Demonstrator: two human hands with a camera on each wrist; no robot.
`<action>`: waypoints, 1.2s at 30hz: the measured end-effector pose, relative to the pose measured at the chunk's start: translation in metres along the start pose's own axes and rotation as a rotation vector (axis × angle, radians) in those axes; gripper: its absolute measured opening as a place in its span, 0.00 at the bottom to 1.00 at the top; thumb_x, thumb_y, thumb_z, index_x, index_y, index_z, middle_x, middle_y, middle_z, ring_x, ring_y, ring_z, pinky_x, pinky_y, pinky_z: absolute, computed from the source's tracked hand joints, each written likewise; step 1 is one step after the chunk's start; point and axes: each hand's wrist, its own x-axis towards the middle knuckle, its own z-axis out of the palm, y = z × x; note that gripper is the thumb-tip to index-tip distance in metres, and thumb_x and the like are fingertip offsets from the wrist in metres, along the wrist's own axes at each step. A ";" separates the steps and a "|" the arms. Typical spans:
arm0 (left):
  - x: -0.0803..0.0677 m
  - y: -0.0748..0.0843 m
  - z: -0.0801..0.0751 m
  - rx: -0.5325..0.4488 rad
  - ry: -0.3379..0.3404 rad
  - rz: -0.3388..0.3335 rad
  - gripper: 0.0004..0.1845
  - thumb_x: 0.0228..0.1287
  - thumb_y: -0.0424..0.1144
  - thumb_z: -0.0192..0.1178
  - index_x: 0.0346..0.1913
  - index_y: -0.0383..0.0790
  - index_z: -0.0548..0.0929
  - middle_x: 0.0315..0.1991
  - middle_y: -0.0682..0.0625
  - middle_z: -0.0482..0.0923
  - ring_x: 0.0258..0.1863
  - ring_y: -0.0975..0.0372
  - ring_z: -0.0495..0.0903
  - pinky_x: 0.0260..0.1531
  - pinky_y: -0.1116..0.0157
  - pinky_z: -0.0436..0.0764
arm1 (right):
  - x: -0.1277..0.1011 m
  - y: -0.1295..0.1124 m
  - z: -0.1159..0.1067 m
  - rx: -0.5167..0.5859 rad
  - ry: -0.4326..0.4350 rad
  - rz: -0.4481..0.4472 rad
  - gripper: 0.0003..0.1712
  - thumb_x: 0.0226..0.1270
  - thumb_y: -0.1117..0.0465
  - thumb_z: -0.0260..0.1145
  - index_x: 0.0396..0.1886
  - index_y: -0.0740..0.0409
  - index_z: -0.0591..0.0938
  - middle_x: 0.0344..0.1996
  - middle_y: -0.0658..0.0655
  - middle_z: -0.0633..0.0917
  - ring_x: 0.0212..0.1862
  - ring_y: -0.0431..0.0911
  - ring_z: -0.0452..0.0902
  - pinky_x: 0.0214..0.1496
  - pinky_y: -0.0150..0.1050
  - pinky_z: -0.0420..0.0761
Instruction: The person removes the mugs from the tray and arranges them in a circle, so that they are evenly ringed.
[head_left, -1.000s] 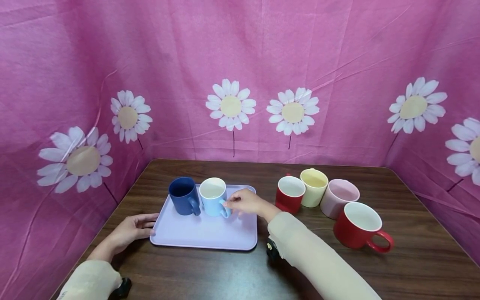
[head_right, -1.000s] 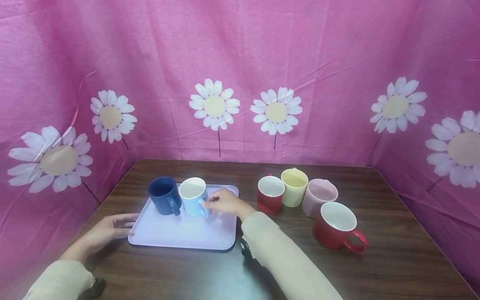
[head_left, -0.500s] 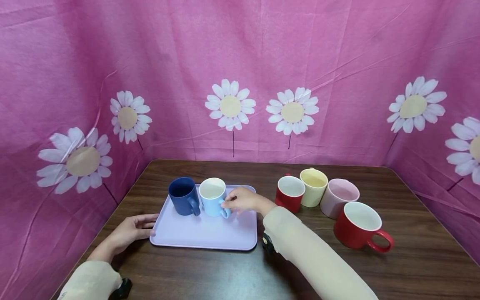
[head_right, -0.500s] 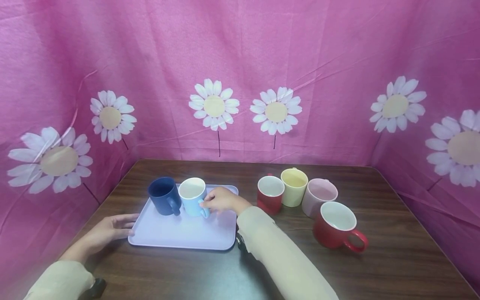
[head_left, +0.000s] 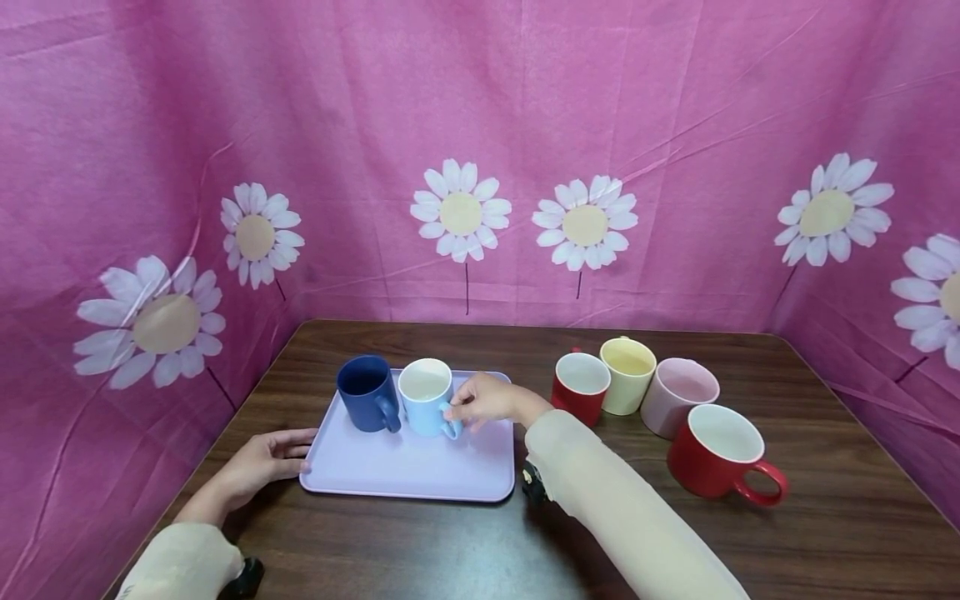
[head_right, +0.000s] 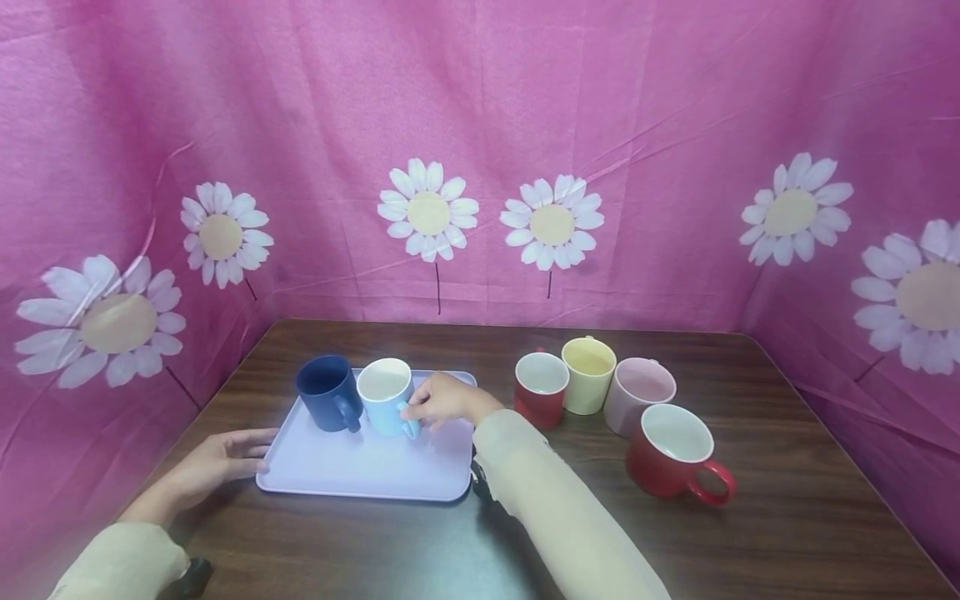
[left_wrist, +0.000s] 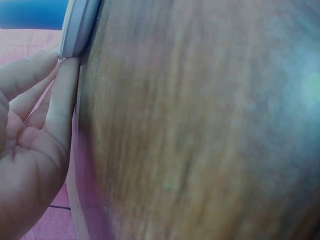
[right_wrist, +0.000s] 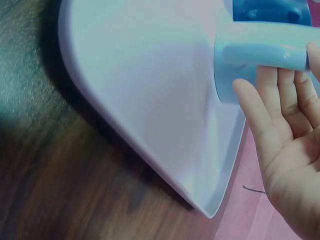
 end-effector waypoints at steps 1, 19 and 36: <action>0.000 0.000 0.000 0.003 -0.001 0.000 0.35 0.56 0.31 0.68 0.63 0.17 0.65 0.58 0.27 0.69 0.49 0.61 0.78 0.43 0.67 0.79 | 0.000 0.001 0.000 0.014 -0.011 -0.004 0.10 0.65 0.64 0.65 0.36 0.70 0.85 0.29 0.55 0.84 0.35 0.45 0.81 0.38 0.43 0.83; 0.000 0.000 0.000 0.004 -0.009 0.010 0.34 0.57 0.30 0.67 0.63 0.17 0.64 0.58 0.26 0.70 0.48 0.61 0.79 0.42 0.67 0.80 | -0.013 0.011 -0.008 0.181 -0.195 -0.013 0.10 0.65 0.71 0.63 0.41 0.76 0.83 0.30 0.59 0.85 0.34 0.45 0.80 0.42 0.48 0.82; 0.000 -0.002 0.000 -0.005 -0.024 0.015 0.34 0.57 0.30 0.67 0.63 0.17 0.64 0.58 0.26 0.69 0.47 0.64 0.79 0.43 0.66 0.80 | -0.034 0.019 -0.012 0.164 -0.275 -0.066 0.11 0.63 0.72 0.64 0.42 0.77 0.83 0.29 0.60 0.86 0.35 0.45 0.81 0.43 0.49 0.82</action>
